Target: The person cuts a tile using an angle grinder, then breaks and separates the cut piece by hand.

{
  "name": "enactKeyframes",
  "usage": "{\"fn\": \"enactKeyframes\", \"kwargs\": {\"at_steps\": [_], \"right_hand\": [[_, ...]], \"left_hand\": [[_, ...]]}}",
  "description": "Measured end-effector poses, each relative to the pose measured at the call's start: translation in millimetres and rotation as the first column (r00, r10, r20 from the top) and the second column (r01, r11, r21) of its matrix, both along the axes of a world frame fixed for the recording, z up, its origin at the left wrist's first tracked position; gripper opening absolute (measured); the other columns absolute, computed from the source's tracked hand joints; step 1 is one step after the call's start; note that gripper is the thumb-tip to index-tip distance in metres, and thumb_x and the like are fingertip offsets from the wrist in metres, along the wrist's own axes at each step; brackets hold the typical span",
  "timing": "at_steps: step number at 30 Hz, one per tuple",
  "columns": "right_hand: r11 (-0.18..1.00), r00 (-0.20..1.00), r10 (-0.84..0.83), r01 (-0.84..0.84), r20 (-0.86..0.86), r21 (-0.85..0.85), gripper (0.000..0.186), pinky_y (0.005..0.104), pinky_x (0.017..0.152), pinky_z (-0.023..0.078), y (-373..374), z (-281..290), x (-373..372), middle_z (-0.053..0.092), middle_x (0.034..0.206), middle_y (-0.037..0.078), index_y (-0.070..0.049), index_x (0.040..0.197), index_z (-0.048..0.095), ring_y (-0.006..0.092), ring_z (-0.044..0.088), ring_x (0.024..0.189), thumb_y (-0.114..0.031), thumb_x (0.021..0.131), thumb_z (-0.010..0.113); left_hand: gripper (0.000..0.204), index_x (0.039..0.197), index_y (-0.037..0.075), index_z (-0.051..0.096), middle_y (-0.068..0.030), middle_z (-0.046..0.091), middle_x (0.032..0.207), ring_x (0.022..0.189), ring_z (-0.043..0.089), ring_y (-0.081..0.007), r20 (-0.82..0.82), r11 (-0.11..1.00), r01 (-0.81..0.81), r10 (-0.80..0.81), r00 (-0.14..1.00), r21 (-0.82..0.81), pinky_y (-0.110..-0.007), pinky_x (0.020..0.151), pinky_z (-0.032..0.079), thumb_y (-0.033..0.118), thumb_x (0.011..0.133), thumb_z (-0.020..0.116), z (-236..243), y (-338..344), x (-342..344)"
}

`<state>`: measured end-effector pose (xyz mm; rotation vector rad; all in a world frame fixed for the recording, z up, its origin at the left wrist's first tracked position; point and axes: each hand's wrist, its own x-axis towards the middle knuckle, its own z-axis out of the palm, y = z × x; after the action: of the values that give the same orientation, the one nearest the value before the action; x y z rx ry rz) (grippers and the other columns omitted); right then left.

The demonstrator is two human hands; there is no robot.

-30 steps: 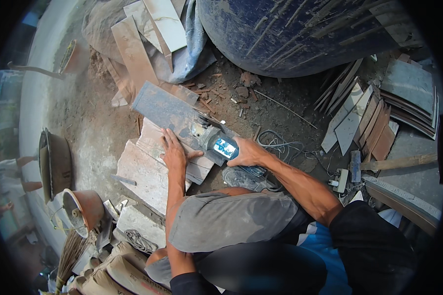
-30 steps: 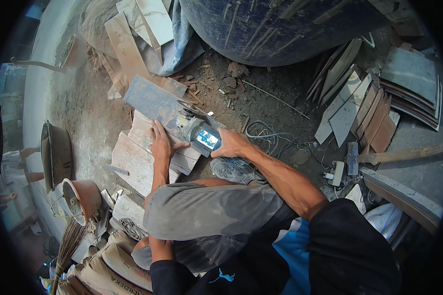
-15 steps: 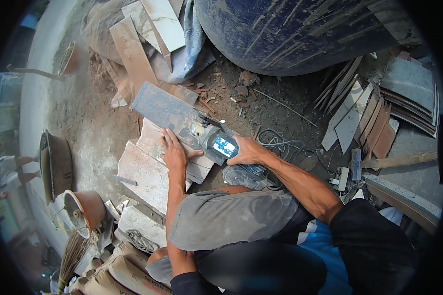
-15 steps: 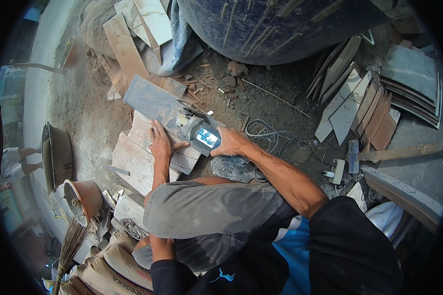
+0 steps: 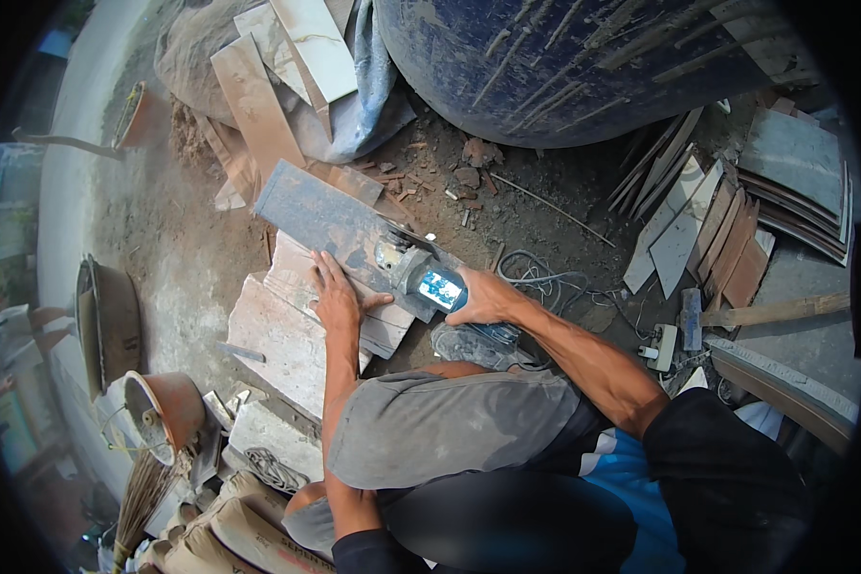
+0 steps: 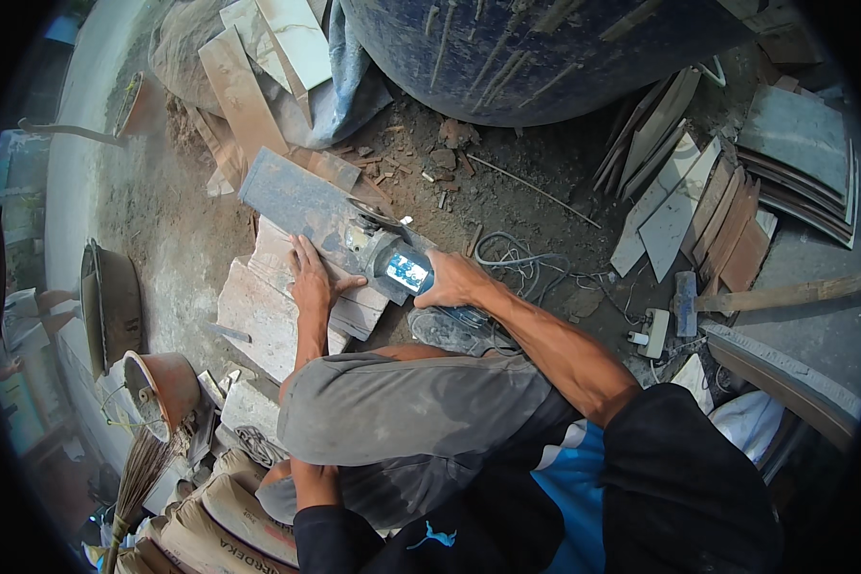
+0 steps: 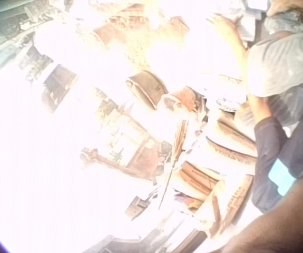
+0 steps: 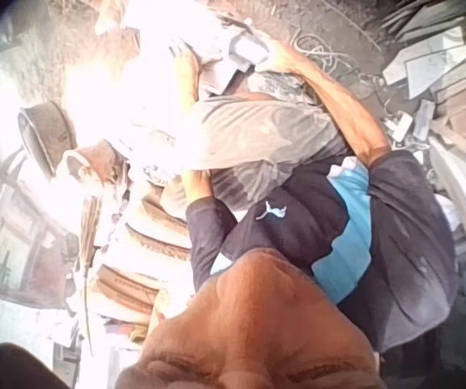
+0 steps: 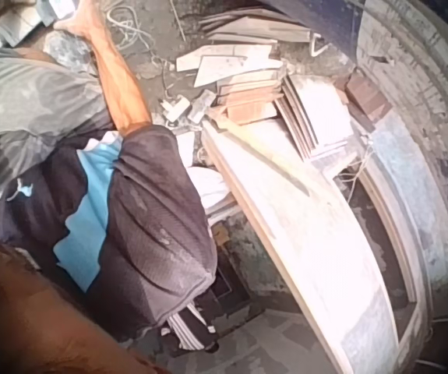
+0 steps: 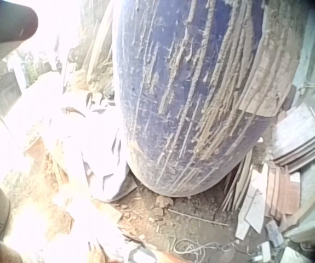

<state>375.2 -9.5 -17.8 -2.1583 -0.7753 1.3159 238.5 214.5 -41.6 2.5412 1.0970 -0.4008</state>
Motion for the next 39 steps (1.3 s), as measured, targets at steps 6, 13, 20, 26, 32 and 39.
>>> {"fn": "enactKeyframes", "kwargs": {"at_steps": [6,13,20,26,32,39], "right_hand": [[0.998,0.995,-0.039,0.043,-0.087,0.037,0.078,0.0403,0.081,0.050,-5.3,-0.1,0.8,0.063,0.099,0.031,0.010,0.114,0.051,0.0399,0.064,0.092,-0.036,0.056,0.076],[0.997,0.999,-0.042,0.043,-0.010,0.060,0.077,0.0379,0.081,0.049,-5.8,8.7,-1.2,0.063,0.098,0.027,0.010,0.115,0.051,0.0360,0.064,0.091,-0.033,0.056,0.077],[1.000,1.000,0.007,-0.007,0.005,0.016,0.081,0.0428,0.084,0.049,4.3,10.6,1.0,0.062,0.103,0.030,0.007,0.118,0.050,0.0410,0.062,0.097,-0.039,0.057,0.077],[1.000,0.999,0.020,-0.020,0.024,0.001,0.081,0.0437,0.083,0.049,5.6,7.1,-0.2,0.062,0.103,0.030,0.008,0.116,0.050,0.0416,0.062,0.097,-0.040,0.057,0.077],[1.000,1.000,0.026,-0.026,0.015,0.004,0.080,0.0431,0.081,0.050,-2.3,7.2,0.7,0.062,0.098,0.032,0.011,0.114,0.050,0.0428,0.063,0.093,-0.040,0.057,0.077],[1.000,0.999,-0.022,0.023,-0.033,0.015,0.073,0.0375,0.078,0.049,-13.6,3.9,-0.7,0.063,0.095,0.025,0.010,0.109,0.052,0.0347,0.063,0.088,-0.035,0.057,0.078]], "left_hand": [[0.145,0.146,-0.002,0.013,-0.0142,0.006,0.156,0.140,0.018,-0.0358,-0.010,1.000,-0.009,0.009,1.000,-0.007,-0.066,0.096,0.036,0.052,0.035,0.089,2.6,-0.5,1.5],[0.144,0.146,-0.002,0.013,-0.0138,0.006,0.156,0.140,0.018,-0.0358,0.000,0.999,-0.015,0.015,1.000,-0.035,-0.066,0.097,0.035,0.050,0.036,0.090,4.6,-0.7,1.0],[0.145,0.146,-0.002,0.012,-0.0151,0.006,0.156,0.141,0.017,-0.0362,0.002,0.999,-0.011,0.011,1.000,-0.030,-0.065,0.097,0.035,0.050,0.036,0.090,4.4,-1.1,1.6],[0.145,0.146,-0.003,0.013,-0.0157,0.006,0.156,0.140,0.018,-0.0368,-0.030,0.999,-0.023,0.022,0.999,-0.024,-0.065,0.097,0.036,0.050,0.036,0.090,6.8,-2.5,3.2],[0.145,0.146,-0.002,0.013,-0.0157,0.007,0.156,0.140,0.018,-0.0374,-0.023,1.000,-0.021,0.020,1.000,-0.017,-0.067,0.097,0.035,0.051,0.035,0.089,6.0,-2.7,2.8],[0.147,0.146,-0.002,0.013,-0.0150,0.006,0.156,0.141,0.017,-0.0367,-0.001,1.000,-0.009,0.009,1.000,-0.012,-0.067,0.097,0.034,0.053,0.034,0.089,4.0,-3.7,0.1]]}}
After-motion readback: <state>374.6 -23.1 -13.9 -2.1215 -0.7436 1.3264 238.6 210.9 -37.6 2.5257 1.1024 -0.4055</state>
